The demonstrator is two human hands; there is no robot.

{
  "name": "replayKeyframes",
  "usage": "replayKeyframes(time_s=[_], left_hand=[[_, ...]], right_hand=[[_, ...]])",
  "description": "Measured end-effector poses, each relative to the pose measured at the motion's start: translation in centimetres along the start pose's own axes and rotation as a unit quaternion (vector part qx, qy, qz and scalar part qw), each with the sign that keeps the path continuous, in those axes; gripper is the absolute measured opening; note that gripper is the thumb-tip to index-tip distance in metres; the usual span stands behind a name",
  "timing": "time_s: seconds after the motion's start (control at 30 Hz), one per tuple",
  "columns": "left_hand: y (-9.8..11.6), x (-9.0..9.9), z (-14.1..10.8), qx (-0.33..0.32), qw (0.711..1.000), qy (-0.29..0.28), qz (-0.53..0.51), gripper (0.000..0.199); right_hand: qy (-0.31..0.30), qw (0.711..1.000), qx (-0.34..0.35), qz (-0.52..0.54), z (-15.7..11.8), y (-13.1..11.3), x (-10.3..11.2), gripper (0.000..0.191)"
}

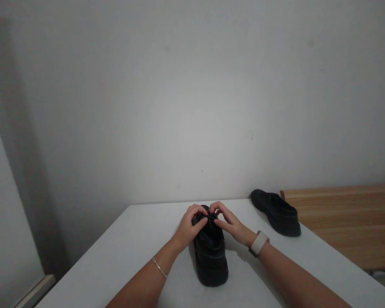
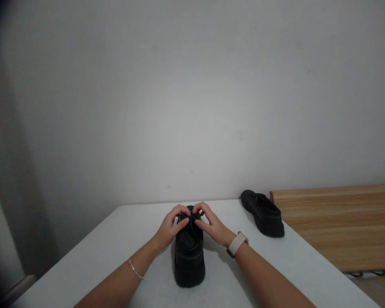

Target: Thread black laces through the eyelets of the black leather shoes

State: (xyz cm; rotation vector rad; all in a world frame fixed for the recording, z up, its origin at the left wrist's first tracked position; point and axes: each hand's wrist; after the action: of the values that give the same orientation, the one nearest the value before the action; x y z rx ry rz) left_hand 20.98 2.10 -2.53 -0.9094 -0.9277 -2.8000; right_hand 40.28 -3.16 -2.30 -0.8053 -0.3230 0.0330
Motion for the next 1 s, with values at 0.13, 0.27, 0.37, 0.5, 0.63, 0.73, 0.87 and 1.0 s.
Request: replayKeyframes(time_s=[0.13, 0.27, 0.37, 0.5, 0.63, 0.73, 0.87, 1.0], left_hand=[[0.0, 0.0, 0.0, 0.000, 1.000, 0.002, -0.002, 0.014], [-0.1, -0.1, 0.0, 0.002, 1.000, 0.005, -0.005, 0.014], [-0.1, -0.2, 0.0, 0.002, 1.000, 0.004, -0.004, 0.015], [0.0, -0.3, 0.0, 0.007, 1.000, 0.001, -0.002, 0.015], [0.1, -0.3, 0.1, 0.008, 1.000, 0.000, 0.002, 0.015], [0.0, -0.3, 0.1, 0.008, 1.000, -0.002, 0.007, 0.016], [-0.1, -0.3, 0.0, 0.015, 1.000, -0.010, 0.004, 0.018], [-0.1, -0.3, 0.0, 0.017, 1.000, -0.012, 0.001, 0.018]], right_hand=[[-0.016, 1.000, -0.002, 0.012, -0.1, 0.0, -0.1, 0.034], [-0.015, 1.000, 0.011, 0.002, 0.0, -0.3, -0.4, 0.030], [0.003, 1.000, 0.024, 0.003, 0.0, -0.6, -0.6, 0.027], [0.028, 0.999, 0.028, 0.006, 0.0, -0.6, -0.8, 0.025], [0.066, 0.997, 0.042, 0.002, 0.0, -0.3, -1.0, 0.022], [0.084, 0.996, 0.044, -0.003, 0.0, -0.1, -1.1, 0.022], [0.093, 0.995, 0.037, -0.007, 0.0, -0.1, -1.2, 0.021], [0.117, 0.992, 0.045, -0.016, 0.0, -0.3, -1.4, 0.019]])
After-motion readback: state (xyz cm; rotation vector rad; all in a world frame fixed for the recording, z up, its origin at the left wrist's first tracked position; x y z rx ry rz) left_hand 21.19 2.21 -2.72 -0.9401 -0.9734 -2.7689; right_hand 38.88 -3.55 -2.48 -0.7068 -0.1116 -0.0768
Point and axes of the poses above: each hand's wrist, its own z-axis towards the middle knuckle, its own x-axis out of the back of the hand, y = z × x, and after that the axes turned 15 degrees about z, right-handed
